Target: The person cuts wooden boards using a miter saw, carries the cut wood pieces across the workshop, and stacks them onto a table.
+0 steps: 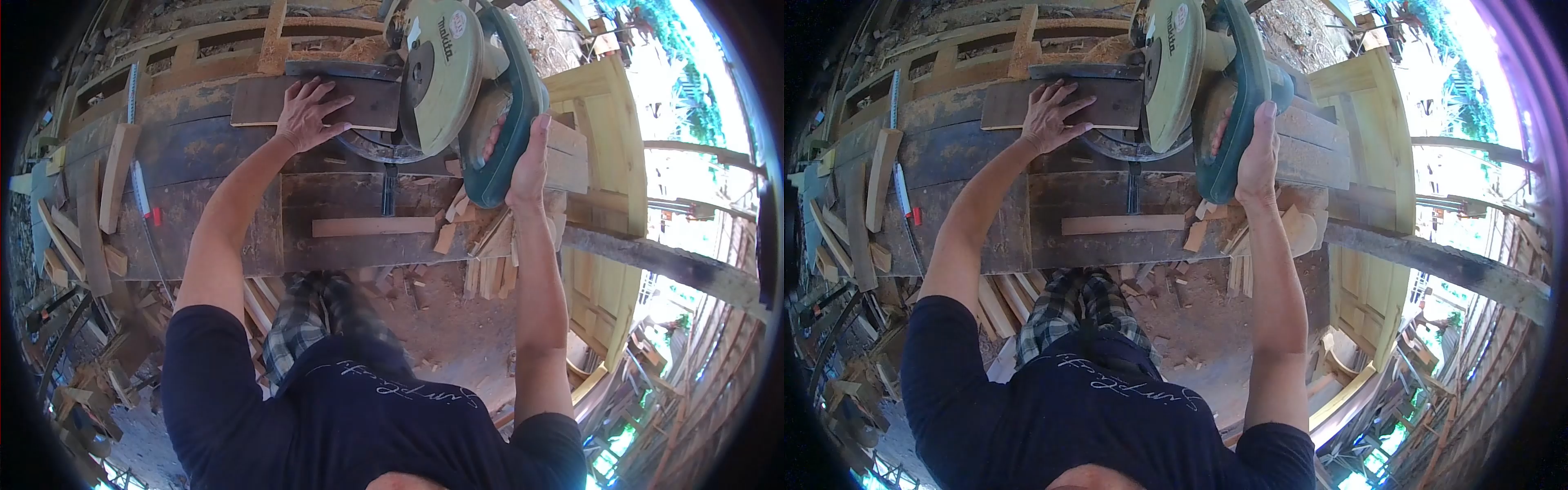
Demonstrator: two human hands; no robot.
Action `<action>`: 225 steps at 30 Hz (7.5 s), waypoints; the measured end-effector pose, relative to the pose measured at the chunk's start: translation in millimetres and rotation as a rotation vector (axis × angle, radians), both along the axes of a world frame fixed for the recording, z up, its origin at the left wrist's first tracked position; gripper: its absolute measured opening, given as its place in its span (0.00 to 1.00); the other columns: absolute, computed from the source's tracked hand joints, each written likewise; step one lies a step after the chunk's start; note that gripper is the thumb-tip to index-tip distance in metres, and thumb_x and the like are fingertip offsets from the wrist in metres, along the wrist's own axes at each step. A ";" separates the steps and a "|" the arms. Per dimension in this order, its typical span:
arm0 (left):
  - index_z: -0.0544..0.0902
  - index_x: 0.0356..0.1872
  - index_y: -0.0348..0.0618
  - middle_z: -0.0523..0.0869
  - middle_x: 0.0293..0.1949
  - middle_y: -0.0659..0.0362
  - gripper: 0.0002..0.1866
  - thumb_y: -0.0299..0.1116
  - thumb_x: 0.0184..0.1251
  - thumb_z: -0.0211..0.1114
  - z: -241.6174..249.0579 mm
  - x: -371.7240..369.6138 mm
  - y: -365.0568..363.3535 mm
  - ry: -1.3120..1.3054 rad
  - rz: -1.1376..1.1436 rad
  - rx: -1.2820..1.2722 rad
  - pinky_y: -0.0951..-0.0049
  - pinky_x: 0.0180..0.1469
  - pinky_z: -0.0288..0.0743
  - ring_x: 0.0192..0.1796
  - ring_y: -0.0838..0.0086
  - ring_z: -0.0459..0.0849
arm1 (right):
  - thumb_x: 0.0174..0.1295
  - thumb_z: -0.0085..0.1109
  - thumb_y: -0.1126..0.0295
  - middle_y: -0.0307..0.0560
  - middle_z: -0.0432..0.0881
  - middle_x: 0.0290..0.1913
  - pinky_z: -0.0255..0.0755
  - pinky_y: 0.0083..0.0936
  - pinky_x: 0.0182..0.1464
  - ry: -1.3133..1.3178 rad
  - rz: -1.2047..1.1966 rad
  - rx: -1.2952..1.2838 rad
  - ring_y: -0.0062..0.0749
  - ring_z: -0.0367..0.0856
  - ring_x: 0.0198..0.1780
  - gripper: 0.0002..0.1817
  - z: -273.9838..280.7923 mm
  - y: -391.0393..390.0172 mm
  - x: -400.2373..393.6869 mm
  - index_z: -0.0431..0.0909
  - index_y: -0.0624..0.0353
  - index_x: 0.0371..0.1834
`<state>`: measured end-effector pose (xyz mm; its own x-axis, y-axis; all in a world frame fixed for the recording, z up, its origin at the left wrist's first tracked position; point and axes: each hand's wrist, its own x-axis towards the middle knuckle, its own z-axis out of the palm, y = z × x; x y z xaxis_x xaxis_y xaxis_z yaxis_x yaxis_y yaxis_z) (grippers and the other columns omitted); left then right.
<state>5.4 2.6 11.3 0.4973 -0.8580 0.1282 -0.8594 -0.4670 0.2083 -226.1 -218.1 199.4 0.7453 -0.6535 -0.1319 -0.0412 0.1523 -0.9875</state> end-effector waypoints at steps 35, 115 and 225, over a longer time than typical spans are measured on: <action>0.77 0.64 0.75 0.72 0.68 0.58 0.29 0.63 0.62 0.60 -10.7 4.8 3.0 -0.031 -0.025 -0.097 0.49 0.75 0.47 0.74 0.58 0.62 | 0.75 0.35 0.40 0.45 0.77 0.27 0.72 0.25 0.32 -0.098 -0.004 -0.021 0.28 0.76 0.27 0.33 -34.8 7.4 -11.9 0.74 0.64 0.43; 0.83 0.45 0.30 0.85 0.36 0.58 0.25 0.48 0.67 0.68 9.2 -232.1 238.1 1.116 1.180 -1.111 0.77 0.42 0.73 0.39 0.80 0.79 | 0.72 0.56 0.55 0.43 0.79 0.51 0.78 0.25 0.51 0.308 0.539 0.137 0.26 0.80 0.49 0.23 -123.0 274.3 0.0 0.70 0.58 0.63; 0.73 0.62 0.35 0.81 0.57 0.51 0.33 0.55 0.70 0.62 -83.3 -1314.9 1050.7 0.408 2.099 -2.541 0.59 0.61 0.75 0.57 0.62 0.81 | 0.62 0.68 0.55 0.56 0.78 0.59 0.77 0.32 0.56 0.907 2.298 -0.092 0.36 0.80 0.57 0.39 -183.8 1213.4 -902.8 0.62 0.70 0.68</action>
